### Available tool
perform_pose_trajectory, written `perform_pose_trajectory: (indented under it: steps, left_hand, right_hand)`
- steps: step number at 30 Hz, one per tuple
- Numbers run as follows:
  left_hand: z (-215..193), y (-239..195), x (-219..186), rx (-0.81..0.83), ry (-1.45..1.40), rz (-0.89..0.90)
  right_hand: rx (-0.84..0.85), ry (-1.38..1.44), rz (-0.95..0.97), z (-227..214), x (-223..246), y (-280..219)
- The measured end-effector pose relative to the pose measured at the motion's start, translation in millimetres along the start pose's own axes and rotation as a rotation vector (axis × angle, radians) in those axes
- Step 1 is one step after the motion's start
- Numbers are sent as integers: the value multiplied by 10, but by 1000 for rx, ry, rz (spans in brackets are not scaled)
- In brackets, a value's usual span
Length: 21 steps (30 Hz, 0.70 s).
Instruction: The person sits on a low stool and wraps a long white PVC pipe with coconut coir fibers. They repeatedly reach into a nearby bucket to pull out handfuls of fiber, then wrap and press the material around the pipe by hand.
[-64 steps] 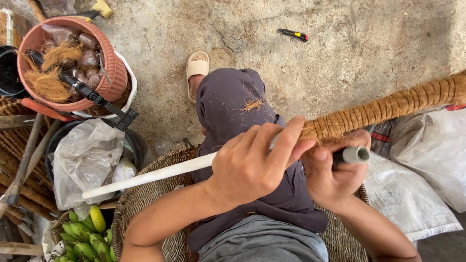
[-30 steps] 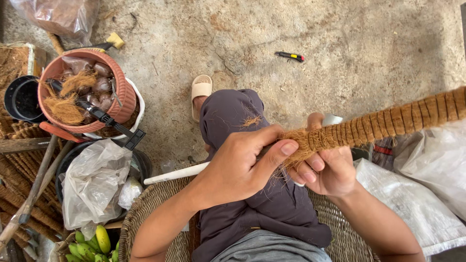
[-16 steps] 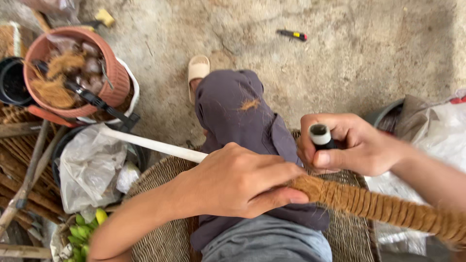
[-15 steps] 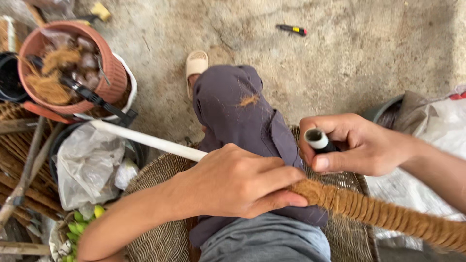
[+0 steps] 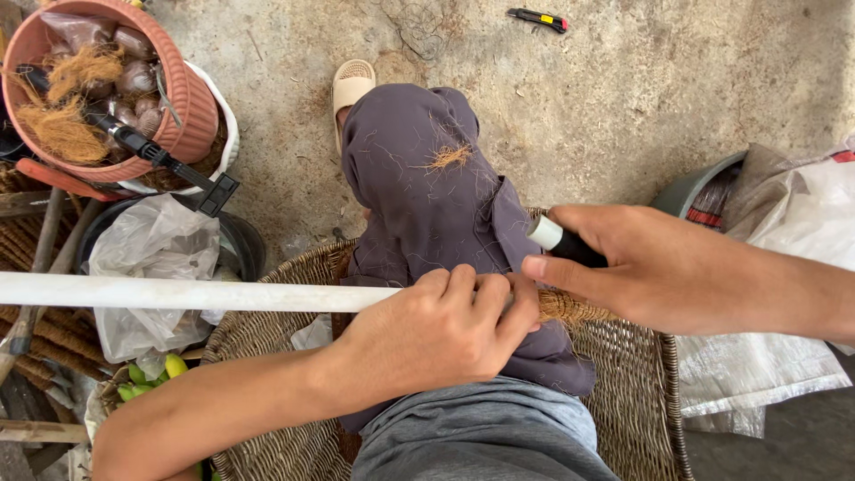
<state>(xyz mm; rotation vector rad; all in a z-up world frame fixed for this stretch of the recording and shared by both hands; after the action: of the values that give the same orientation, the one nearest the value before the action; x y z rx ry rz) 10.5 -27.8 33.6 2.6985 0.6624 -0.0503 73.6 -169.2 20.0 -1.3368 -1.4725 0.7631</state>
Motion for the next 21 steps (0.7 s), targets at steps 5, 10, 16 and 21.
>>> perform_pose_trajectory:
  steps: [5, 10, 16, 21]
  left_hand:
    - [58, -17, -94, 34, 29, -54]
    - [61, 7, 1, -16, 176, -218]
    - [-43, 61, 135, -135, 261, -369]
    - [-135, 63, 138, -147, 298, -349]
  right_hand:
    - [14, 45, 13, 85, 32, -12]
    - [-160, -76, 20, 141, -211, -123]
    - [-714, 39, -405, 326, -283, -380]
    - [-953, 159, -655, 579, -365, -401]
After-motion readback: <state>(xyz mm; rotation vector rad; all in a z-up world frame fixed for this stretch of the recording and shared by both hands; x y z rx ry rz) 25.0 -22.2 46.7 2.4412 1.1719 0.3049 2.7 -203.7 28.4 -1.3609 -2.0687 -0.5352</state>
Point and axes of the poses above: each hand's wrist, its own y-axis towards the middle knuckle, its own z-axis out of the palm, x = y × z, the point moved 6 cm from there along y, towards the middle knuckle, and after that the axes turned 8 degrees about -y, right-handed, at the moved point
